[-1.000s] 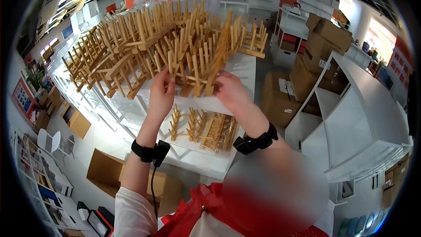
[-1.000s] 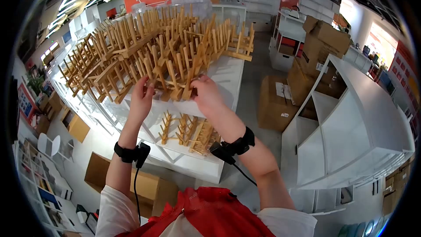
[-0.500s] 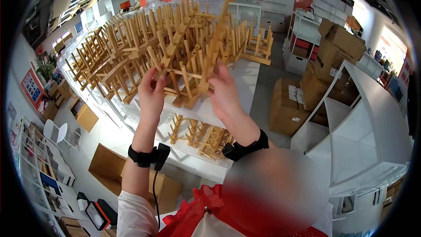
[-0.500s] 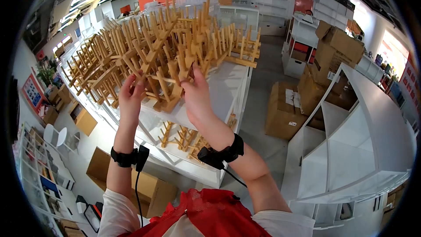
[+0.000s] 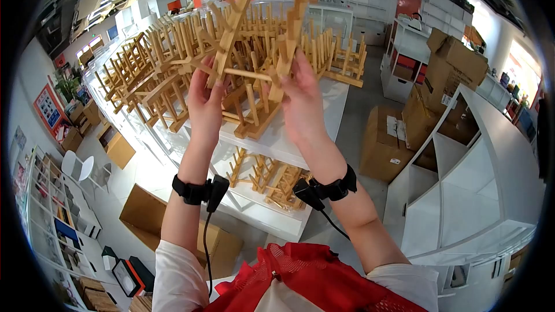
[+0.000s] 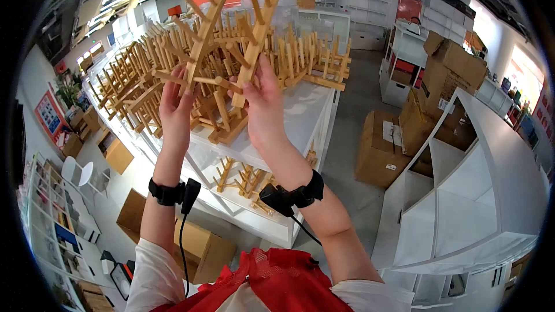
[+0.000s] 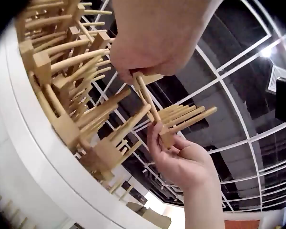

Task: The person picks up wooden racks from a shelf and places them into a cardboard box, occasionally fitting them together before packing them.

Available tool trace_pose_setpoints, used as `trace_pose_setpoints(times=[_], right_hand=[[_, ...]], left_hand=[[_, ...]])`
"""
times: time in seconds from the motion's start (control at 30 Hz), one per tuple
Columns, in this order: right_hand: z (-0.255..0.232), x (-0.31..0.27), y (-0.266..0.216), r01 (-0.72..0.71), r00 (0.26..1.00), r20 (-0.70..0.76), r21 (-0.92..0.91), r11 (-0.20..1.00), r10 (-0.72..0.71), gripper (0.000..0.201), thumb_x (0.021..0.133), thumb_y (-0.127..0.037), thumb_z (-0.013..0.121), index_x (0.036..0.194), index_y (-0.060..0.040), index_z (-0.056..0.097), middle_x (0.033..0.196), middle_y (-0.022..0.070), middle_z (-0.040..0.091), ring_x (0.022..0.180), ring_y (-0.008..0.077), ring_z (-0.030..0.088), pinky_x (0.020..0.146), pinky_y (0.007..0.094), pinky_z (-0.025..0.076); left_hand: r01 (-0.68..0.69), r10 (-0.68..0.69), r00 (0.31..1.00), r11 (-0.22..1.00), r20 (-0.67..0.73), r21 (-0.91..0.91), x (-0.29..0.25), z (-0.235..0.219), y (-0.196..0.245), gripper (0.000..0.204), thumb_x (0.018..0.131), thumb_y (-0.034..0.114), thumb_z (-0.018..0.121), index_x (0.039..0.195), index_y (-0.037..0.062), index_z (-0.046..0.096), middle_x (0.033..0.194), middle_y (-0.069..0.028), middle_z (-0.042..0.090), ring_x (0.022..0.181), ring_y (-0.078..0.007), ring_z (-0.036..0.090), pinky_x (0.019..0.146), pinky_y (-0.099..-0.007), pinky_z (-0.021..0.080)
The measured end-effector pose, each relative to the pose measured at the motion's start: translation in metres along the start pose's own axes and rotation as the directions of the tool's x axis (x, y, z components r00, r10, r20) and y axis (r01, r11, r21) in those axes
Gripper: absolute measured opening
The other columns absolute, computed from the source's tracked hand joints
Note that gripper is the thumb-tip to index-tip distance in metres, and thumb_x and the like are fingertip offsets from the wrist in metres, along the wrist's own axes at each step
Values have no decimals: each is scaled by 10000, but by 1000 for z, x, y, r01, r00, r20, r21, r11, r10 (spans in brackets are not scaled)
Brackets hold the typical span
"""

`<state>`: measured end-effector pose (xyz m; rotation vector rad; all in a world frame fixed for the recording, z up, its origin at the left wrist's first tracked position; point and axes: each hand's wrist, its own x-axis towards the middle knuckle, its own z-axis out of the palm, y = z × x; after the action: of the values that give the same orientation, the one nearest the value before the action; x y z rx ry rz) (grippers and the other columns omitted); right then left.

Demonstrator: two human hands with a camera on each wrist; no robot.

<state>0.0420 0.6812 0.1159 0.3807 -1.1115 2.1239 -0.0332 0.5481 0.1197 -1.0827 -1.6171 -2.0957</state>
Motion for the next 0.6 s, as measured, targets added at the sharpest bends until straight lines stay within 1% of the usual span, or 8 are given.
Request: trace_pose_setpoints(times=[0.1,0.17,0.2,0.23,0.27,0.37,0.43,0.6], right_hand=[[5,-1,-8,50,999,13,-23,998,-50,532,849,40,388,1343,-77,230,1193,70,429,980,178,504,795,307,468],[6,-7,-17,76,995,67,-34,997,-73,558,837,43,396,1350,-66,205,1213,68,412,1042,208,492,829,333,452],[2,-9,-18,102,990,107,-53,993,-96,553,844,41,402,1350,-79,215,1232,97,408,965,186,516,759,297,492],[1,-14,-20,75,990,121,-53,996,-69,558,841,45,403,1351,-79,213,1233,101,410,972,192,517,760,300,493],[3,-21,-24,47,990,137,-53,997,-39,563,838,49,404,1352,-79,212,1233,104,412,980,197,519,760,302,494],[8,-47,-36,-95,963,239,-146,985,128,567,842,39,410,1354,-77,199,1268,131,396,1016,227,518,780,315,490],[7,-63,-33,-168,897,363,-252,953,254,556,856,19,408,1357,-77,186,1288,145,377,1032,235,515,805,326,481],[15,-97,12,-465,677,557,-182,867,480,553,904,-181,410,1369,-85,127,1289,155,375,1080,246,486,899,370,402]], left_hand=[[12,-7,999,993,45,-121,9,3,12,492,845,-5,473,1299,23,286,1286,-97,391,1074,-151,470,853,-259,429],[53,-45,992,997,120,-65,7,-3,26,592,799,71,569,1305,11,267,1286,-94,383,1069,-160,463,850,-273,428],[38,-35,988,999,153,-18,3,-6,32,624,784,102,598,1307,15,268,1294,-97,369,1066,-163,464,845,-281,430],[22,-27,982,999,186,30,0,-11,35,657,770,133,627,1309,20,269,1302,-101,354,1063,-166,464,840,-289,433],[-66,54,964,997,261,39,0,-22,33,900,679,220,730,1358,69,160,1327,-116,287,1020,-179,486,828,-307,439],[-107,188,896,971,402,-216,-28,-47,51,1082,624,247,774,1381,127,11,1341,-126,228,948,-176,510,752,-297,464],[7,47,920,990,388,-138,-62,-68,67,1104,645,229,751,1371,124,-73,1316,-131,256,776,-141,516,546,-224,441],[323,-287,914,943,288,-85,-142,-133,78,880,763,169,573,1370,110,-62,1270,-169,303,614,-65,423,492,-189,403]])
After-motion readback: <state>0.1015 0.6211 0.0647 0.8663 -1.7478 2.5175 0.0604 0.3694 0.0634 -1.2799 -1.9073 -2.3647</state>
